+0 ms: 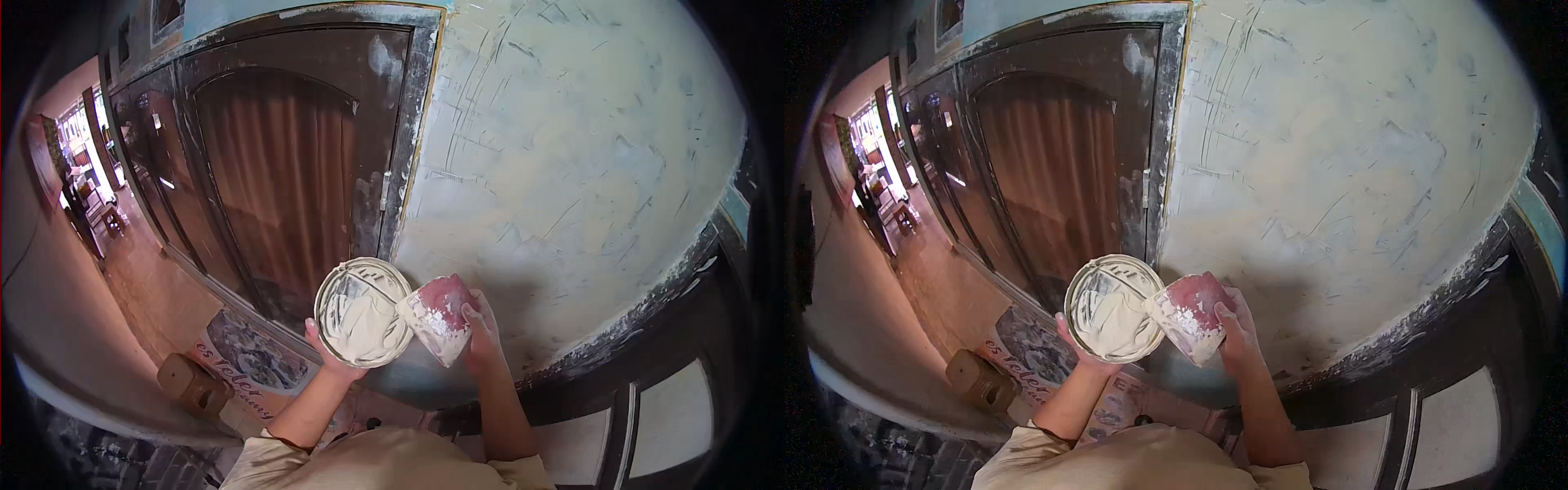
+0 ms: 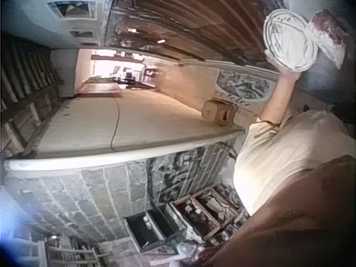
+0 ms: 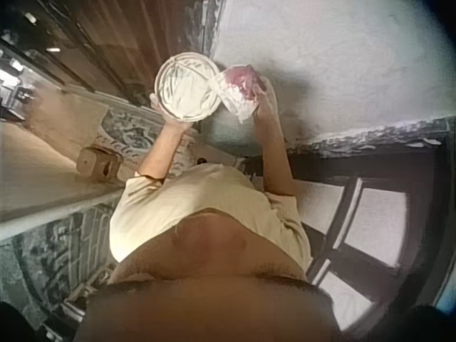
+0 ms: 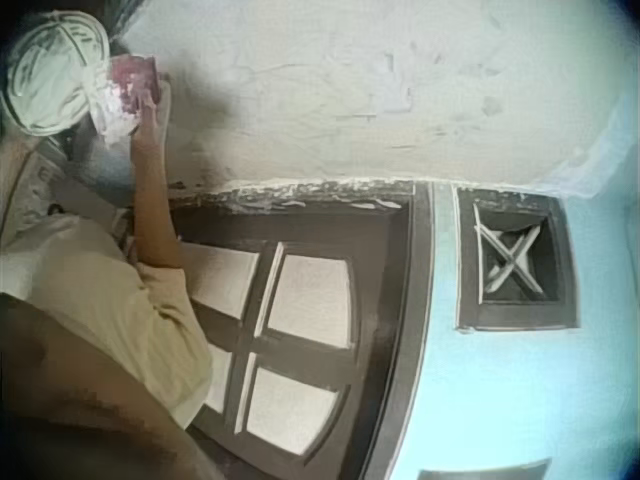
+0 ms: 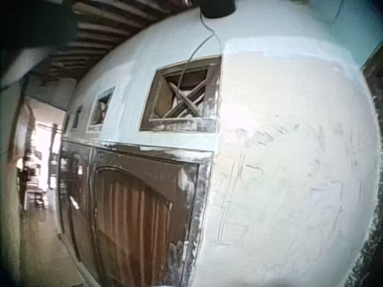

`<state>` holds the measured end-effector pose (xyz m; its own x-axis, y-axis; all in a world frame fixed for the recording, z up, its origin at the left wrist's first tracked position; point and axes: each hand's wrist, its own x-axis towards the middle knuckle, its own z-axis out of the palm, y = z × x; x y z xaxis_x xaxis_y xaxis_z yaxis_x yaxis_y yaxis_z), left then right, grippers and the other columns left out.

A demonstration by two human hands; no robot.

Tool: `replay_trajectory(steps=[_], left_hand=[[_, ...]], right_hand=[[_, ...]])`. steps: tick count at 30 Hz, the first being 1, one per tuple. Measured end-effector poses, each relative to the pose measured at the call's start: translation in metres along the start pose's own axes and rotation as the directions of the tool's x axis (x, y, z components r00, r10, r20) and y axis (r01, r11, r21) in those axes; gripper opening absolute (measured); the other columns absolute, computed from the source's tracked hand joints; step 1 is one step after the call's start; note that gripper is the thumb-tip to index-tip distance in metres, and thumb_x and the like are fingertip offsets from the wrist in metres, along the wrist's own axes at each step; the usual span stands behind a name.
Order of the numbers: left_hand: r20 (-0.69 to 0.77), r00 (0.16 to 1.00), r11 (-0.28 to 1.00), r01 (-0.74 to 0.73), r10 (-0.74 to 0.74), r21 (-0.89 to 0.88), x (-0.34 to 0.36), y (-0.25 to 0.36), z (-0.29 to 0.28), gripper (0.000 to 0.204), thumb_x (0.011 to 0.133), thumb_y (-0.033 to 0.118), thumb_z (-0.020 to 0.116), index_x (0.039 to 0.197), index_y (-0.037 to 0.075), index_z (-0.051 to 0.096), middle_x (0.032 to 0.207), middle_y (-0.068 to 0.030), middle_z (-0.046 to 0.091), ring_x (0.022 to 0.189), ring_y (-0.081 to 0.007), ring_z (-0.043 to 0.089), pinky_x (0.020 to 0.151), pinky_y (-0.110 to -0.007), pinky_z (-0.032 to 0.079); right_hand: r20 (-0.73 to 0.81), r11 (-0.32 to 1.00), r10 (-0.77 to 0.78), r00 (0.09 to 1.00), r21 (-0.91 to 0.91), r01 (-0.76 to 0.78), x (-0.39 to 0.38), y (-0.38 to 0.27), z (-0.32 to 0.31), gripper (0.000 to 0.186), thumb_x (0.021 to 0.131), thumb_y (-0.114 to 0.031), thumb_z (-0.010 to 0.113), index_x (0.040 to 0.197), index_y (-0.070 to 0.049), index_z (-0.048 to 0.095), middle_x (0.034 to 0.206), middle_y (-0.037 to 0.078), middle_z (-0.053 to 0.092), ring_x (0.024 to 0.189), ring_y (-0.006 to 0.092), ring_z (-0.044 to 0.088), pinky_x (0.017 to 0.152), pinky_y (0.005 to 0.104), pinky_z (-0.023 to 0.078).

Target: The person applies putty to a wall using a putty spreader to patch or smooth the surface.

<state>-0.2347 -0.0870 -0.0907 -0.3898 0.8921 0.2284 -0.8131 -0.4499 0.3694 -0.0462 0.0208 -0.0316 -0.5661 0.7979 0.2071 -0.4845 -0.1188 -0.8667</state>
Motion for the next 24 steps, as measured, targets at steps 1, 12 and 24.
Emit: replay_trajectory(steps=[1, 12, 24], left_hand=[[-0.002, 1.000, 1.000, -0.001, 0.001, 0.002, -0.001, -0.002, 0.002, 0.104, 0.074, 0.085, 0.041, 0.148, 0.012, 0.035, 0.151, -0.0130, 0.037, 0.135, -0.0359, 0.038, 0.112, -0.054, 0.031], [0.002, 0.999, 0.995, -0.033, 0.033, 0.093, -0.011, -0.033, 0.028, 0.103, 0.074, 0.084, 0.044, 0.147, 0.011, 0.036, 0.149, -0.0125, 0.039, 0.134, -0.0348, 0.040, 0.111, -0.052, 0.033], [-0.086, 0.995, 0.998, 0.060, -0.060, -0.005, 0.006, -0.100, 0.055, 0.099, 0.076, 0.084, 0.039, 0.145, 0.014, 0.039, 0.148, -0.0123, 0.041, 0.132, -0.0357, 0.041, 0.109, -0.054, 0.033]], right_hand=[[0.011, 0.998, -0.024, 1.000, -0.064, 0.025, 0.002, 0.001, -0.003, 0.025, 0.097, -0.014, 0.050, 0.119, -0.003, 0.049, 0.110, 0.006, 0.058, 0.100, 0.0125, 0.057, 0.090, 0.0298, 0.046], [0.087, 0.975, -0.009, 0.996, -0.220, 0.028, -0.001, -0.022, -0.033, 0.025, 0.097, -0.012, 0.049, 0.119, 0.000, 0.050, 0.108, 0.005, 0.056, 0.098, 0.0108, 0.052, 0.091, 0.0271, 0.042], [0.079, 0.943, -0.003, 0.997, -0.331, 0.029, -0.001, -0.048, -0.100, 0.027, 0.099, -0.014, 0.049, 0.122, 0.000, 0.049, 0.110, 0.006, 0.057, 0.101, 0.0109, 0.053, 0.091, 0.0273, 0.043]])
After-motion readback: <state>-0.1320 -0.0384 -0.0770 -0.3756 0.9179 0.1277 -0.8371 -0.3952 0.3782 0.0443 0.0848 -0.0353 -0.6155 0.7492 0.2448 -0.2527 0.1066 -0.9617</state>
